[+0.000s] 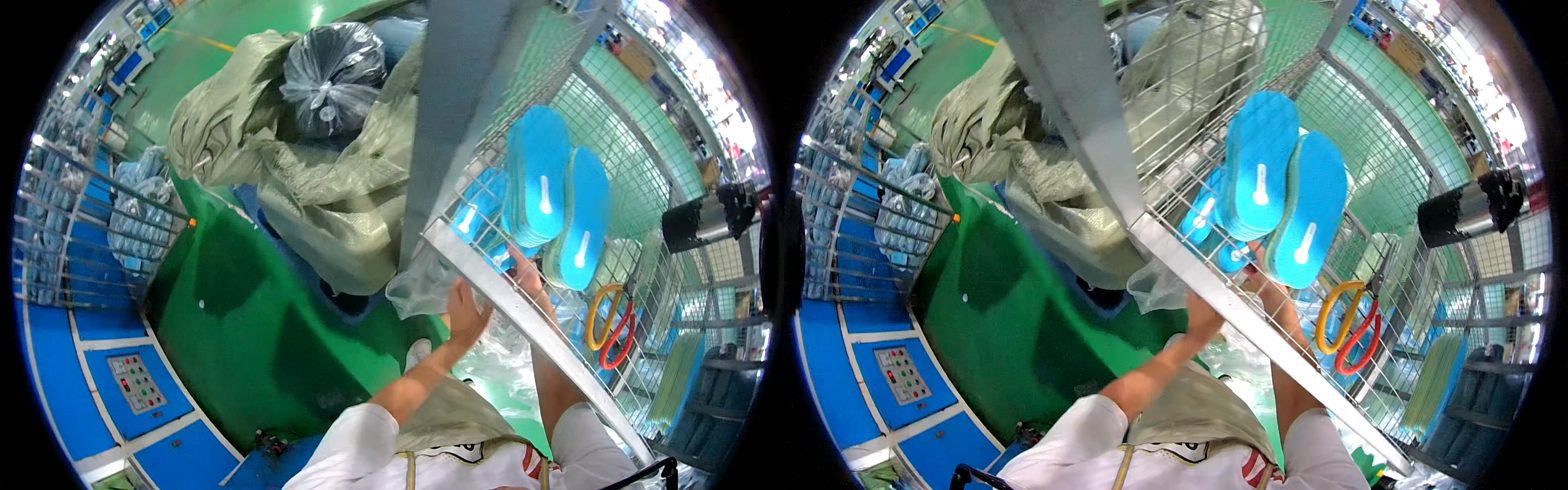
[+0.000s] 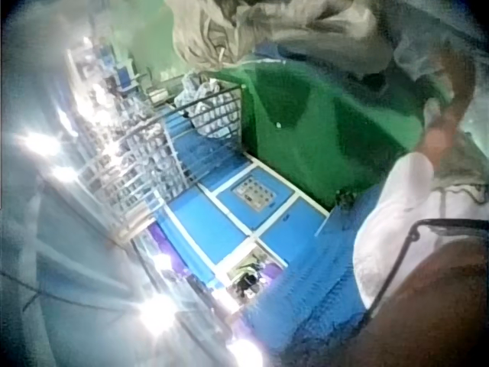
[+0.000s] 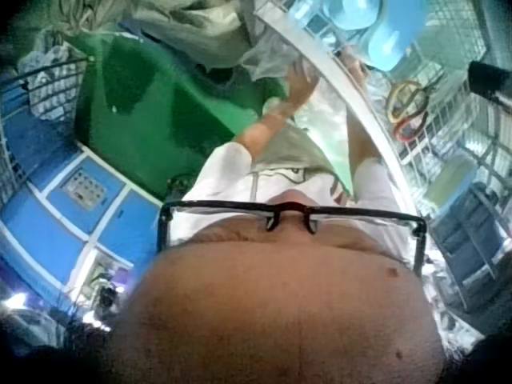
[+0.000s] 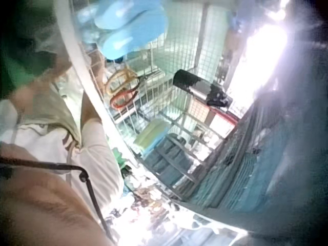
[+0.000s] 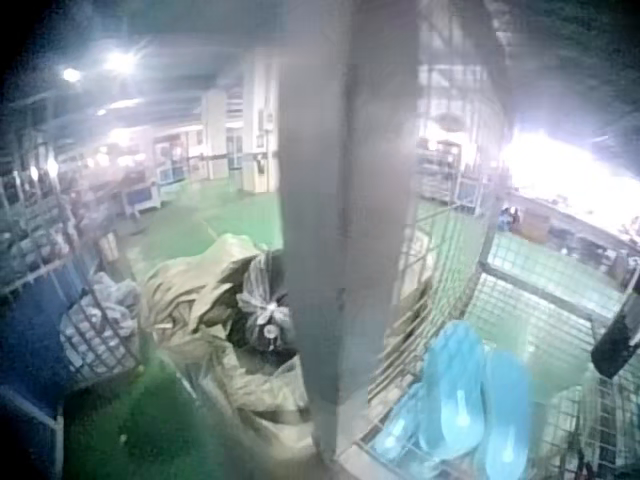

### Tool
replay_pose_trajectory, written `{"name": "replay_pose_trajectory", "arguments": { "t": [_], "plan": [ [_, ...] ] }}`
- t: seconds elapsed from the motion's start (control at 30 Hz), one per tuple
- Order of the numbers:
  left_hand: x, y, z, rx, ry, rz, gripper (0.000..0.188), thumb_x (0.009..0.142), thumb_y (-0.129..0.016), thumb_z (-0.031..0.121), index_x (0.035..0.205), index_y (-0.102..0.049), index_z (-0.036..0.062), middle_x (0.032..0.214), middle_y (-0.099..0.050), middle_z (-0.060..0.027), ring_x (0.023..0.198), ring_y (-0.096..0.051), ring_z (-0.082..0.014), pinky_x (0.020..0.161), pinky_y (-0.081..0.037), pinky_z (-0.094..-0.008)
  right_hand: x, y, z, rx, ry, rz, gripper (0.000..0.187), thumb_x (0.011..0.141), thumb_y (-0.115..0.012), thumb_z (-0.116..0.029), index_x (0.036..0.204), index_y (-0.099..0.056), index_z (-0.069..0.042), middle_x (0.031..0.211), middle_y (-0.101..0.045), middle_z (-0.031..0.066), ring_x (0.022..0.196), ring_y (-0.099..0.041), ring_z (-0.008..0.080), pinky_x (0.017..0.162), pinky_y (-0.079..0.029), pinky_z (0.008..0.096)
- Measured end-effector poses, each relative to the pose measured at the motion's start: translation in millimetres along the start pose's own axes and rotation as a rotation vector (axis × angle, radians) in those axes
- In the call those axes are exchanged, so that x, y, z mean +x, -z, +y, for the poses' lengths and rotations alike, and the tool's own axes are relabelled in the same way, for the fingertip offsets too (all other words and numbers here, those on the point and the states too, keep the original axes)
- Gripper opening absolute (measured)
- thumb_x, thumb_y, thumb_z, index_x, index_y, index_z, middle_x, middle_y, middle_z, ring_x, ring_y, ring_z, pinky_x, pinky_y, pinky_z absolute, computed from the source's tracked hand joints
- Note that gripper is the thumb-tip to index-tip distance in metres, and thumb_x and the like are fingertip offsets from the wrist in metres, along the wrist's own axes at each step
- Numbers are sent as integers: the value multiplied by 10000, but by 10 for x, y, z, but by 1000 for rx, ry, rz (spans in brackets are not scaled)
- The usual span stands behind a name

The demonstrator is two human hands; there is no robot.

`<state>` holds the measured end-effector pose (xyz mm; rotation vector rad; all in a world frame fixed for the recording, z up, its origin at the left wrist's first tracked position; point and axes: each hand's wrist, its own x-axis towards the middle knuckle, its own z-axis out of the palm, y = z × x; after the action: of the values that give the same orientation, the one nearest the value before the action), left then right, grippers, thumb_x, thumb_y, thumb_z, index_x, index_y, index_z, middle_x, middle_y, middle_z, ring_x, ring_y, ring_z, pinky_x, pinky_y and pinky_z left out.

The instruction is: The person picks up and turns over blue and black sneakers from a conveyor belt, inserting shoe trees or insoles and checking the interior by hand.

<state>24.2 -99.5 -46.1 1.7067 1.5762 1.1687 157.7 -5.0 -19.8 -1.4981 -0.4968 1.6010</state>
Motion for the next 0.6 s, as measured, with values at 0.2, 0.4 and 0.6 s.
{"name": "replay_pose_trajectory", "arguments": {
  "t": [0.2, 0.4, 0.6],
  "plan": [
    [-663, -234, 101, -177, 182, -495, 172, 777, -361, 64, 895, -475, 13, 864, -474, -195, 732, -487, -376, 643, -415, -417, -487, -528, -322, -242, 253, -93, 390, 767, -571, -275, 1079, -480, -59, 989, -538, 89, 834, -528, 170, 707, -425, 292],
    [-1039, -68, 276, 320, 145, -1565, 365, 662, -525, 195, 986, -552, 29, 1000, -554, -135, 963, -509, -316, 786, -333, -537, -346, -697, -244, -215, 444, 40, 330, 788, -560, -223, 1030, -491, -10, 833, -554, 93, 657, -543, 143, 470, -462, 249],
    [-543, 417, 259, 222, 71, -817, 377, 737, -494, 310, 1030, -492, 73, 976, -529, -136, 890, -522, -320, 772, -336, -518, -18, -452, 39, -1342, 1028, 451, 358, 788, -529, -282, 1084, -475, -88, 1103, -446, 163, 982, -434, 316, 819, -333, 429]
  ]
}}
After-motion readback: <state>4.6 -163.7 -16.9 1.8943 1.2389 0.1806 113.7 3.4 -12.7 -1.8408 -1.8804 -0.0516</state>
